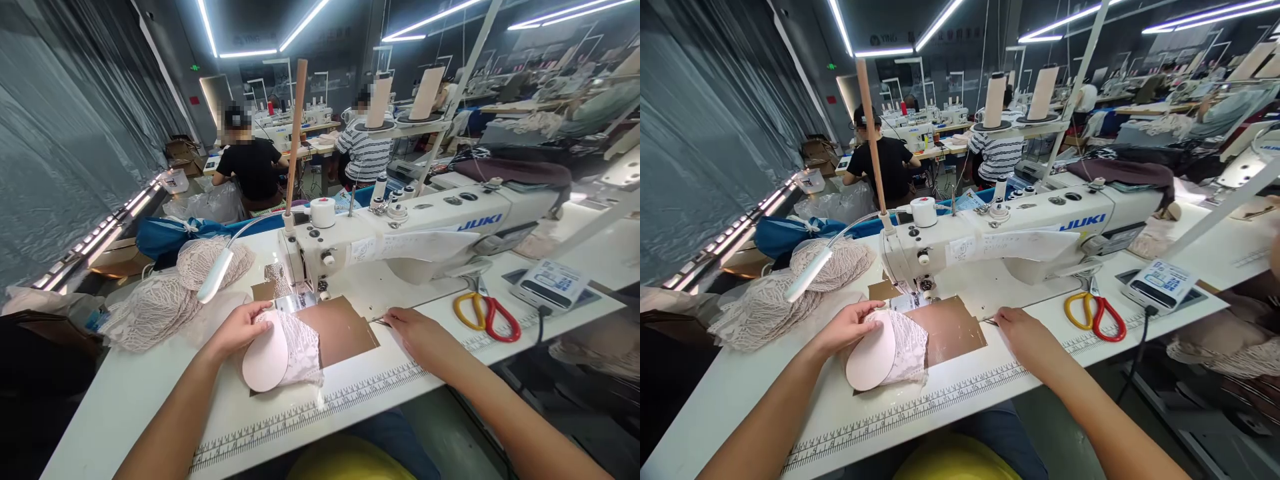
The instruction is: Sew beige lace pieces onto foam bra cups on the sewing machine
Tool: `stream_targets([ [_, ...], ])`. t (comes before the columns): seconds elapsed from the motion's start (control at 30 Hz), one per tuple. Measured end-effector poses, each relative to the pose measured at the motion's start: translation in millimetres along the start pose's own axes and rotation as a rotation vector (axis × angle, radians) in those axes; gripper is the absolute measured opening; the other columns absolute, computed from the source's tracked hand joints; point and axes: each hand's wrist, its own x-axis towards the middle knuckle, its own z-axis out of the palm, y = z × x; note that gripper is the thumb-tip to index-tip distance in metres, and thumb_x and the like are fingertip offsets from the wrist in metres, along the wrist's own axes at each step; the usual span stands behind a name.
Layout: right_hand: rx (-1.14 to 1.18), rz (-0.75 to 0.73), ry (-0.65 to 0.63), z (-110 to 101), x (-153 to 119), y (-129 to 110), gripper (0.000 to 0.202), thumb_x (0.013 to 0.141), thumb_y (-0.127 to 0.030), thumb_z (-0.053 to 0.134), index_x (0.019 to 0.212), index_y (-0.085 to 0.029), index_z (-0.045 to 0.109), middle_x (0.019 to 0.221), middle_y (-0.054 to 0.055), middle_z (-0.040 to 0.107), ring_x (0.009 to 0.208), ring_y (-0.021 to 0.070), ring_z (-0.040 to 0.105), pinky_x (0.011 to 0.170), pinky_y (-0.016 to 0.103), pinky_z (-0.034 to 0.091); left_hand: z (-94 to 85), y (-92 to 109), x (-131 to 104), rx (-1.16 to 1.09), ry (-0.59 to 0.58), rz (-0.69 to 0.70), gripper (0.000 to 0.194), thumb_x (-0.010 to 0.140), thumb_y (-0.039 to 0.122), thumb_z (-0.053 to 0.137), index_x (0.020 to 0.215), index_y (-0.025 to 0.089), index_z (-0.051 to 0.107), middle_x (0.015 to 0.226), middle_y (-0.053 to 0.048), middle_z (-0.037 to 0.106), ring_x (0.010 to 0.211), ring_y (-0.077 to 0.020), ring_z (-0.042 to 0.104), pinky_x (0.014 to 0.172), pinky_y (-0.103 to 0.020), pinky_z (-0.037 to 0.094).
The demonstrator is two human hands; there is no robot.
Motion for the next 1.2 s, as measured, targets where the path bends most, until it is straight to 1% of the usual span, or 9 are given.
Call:
stream_targets([
  [0.17, 0.023, -0.004, 0.067, -1.1, 1.0, 2.7, 0.033, 0.089, -0.011, 0.038, 0.101, -0.011, 0.068, 0.106, 0.017, 0.069, 0.096, 0.0270, 0.066, 0.084, 0.038, 0.054, 8.1, 9.3, -9.3, -0.143, -0.074, -0.028, 0.062, 0.070, 0.046, 0.076, 0.119, 0.011, 0.059, 0.110, -0.013, 0.067, 0.101, -0.0282, 0.062, 0.083, -0.036, 0.050],
  [0.33, 0.210, 0.101, 0.090, -9.0, 4.1, -14.3, 0.035, 0.095, -0.025, 0.033, 0.112, -0.012, 0.060, 0.092, 0.013, 0.072, 0.078, 0.0239, 0.067, 0.068, 0.034, 0.051, 18.6, 9.8, -13.8, -0.184, -0.107, 0.006, 0.053, 0.071, 0.043, 0.075, 0.112, 0.012, 0.062, 0.100, -0.010, 0.067, 0.089, -0.0229, 0.062, 0.074, -0.030, 0.049],
  [0.47, 0.500, 0.058, 0.067, -14.8, 18.6, -44.1, 0.033, 0.096, -0.031, 0.037, 0.116, -0.018, 0.060, 0.108, 0.009, 0.070, 0.097, 0.0218, 0.066, 0.080, 0.031, 0.050, 24.7, 7.5, -15.4, -0.205, -0.161, 0.023, 0.048, 0.074, 0.039, 0.074, 0.112, 0.013, 0.061, 0.097, -0.009, 0.066, 0.084, -0.0193, 0.061, 0.069, -0.026, 0.048],
  [0.6, 0.741, 0.064, -0.059, -17.2, 43.3, -77.7, 0.025, 0.091, -0.034, 0.048, 0.103, -0.021, 0.066, 0.097, 0.005, 0.071, 0.083, 0.0186, 0.065, 0.069, 0.027, 0.049, 28.7, 7.0, -16.4, -0.228, -0.204, 0.048, 0.042, 0.078, 0.036, 0.071, 0.112, 0.013, 0.061, 0.095, -0.007, 0.066, 0.079, -0.0164, 0.059, 0.066, -0.024, 0.046],
  [0.77, 0.843, -0.011, -0.103, -15.5, 74.0, -109.3, 0.022, 0.079, -0.032, 0.064, 0.096, -0.019, 0.067, 0.092, 0.004, 0.068, 0.081, 0.0185, 0.060, 0.064, 0.026, 0.043, 34.5, 8.3, -16.1, -0.224, -0.218, 0.127, 0.035, 0.080, 0.032, 0.069, 0.110, 0.014, 0.061, 0.100, -0.007, 0.064, 0.086, -0.0167, 0.058, 0.073, -0.024, 0.045],
  [0.83, 0.860, -0.042, -0.131, -14.5, 80.7, -116.9, 0.013, 0.083, -0.030, 0.060, 0.085, -0.018, 0.067, 0.079, 0.002, 0.066, 0.072, 0.0156, 0.057, 0.060, 0.024, 0.038, 36.4, 9.7, -16.0, -0.214, -0.215, 0.148, 0.033, 0.081, 0.030, 0.068, 0.109, 0.014, 0.061, 0.101, -0.007, 0.064, 0.089, -0.0173, 0.057, 0.076, -0.025, 0.045],
  [0.97, 0.911, -0.065, -0.107, -11.4, 84.6, -125.5, 0.023, 0.088, -0.026, 0.054, 0.069, -0.016, 0.062, 0.064, -0.001, 0.059, 0.062, 0.0121, 0.051, 0.057, 0.024, 0.033, 38.9, 13.0, -15.7, -0.186, -0.186, 0.153, 0.029, 0.080, 0.030, 0.069, 0.103, 0.014, 0.062, 0.096, -0.006, 0.062, 0.086, -0.0160, 0.055, 0.076, -0.024, 0.043],
  [1.07, 0.984, -0.103, -0.050, -8.5, 84.7, -128.2, 0.023, 0.090, -0.026, 0.051, 0.074, -0.017, 0.065, 0.068, 0.000, 0.062, 0.066, 0.0132, 0.054, 0.060, 0.024, 0.037, 40.6, 14.8, -15.3, -0.216, -0.227, 0.095, 0.026, 0.080, 0.034, 0.069, 0.096, 0.013, 0.064, 0.083, -0.002, 0.059, 0.074, -0.0123, 0.052, 0.065, -0.021, 0.040],
  [1.2, 1.125, -0.044, 0.034, -3.9, 84.6, -125.5, 0.020, 0.091, -0.029, 0.052, 0.100, -0.018, 0.066, 0.096, 0.004, 0.069, 0.089, 0.0179, 0.062, 0.078, 0.028, 0.046, 41.0, 15.8, -15.5, -0.287, -0.255, 0.048, 0.027, 0.080, 0.038, 0.070, 0.086, 0.012, 0.066, 0.078, -0.001, 0.058, 0.068, -0.0109, 0.050, 0.061, -0.021, 0.039],
])
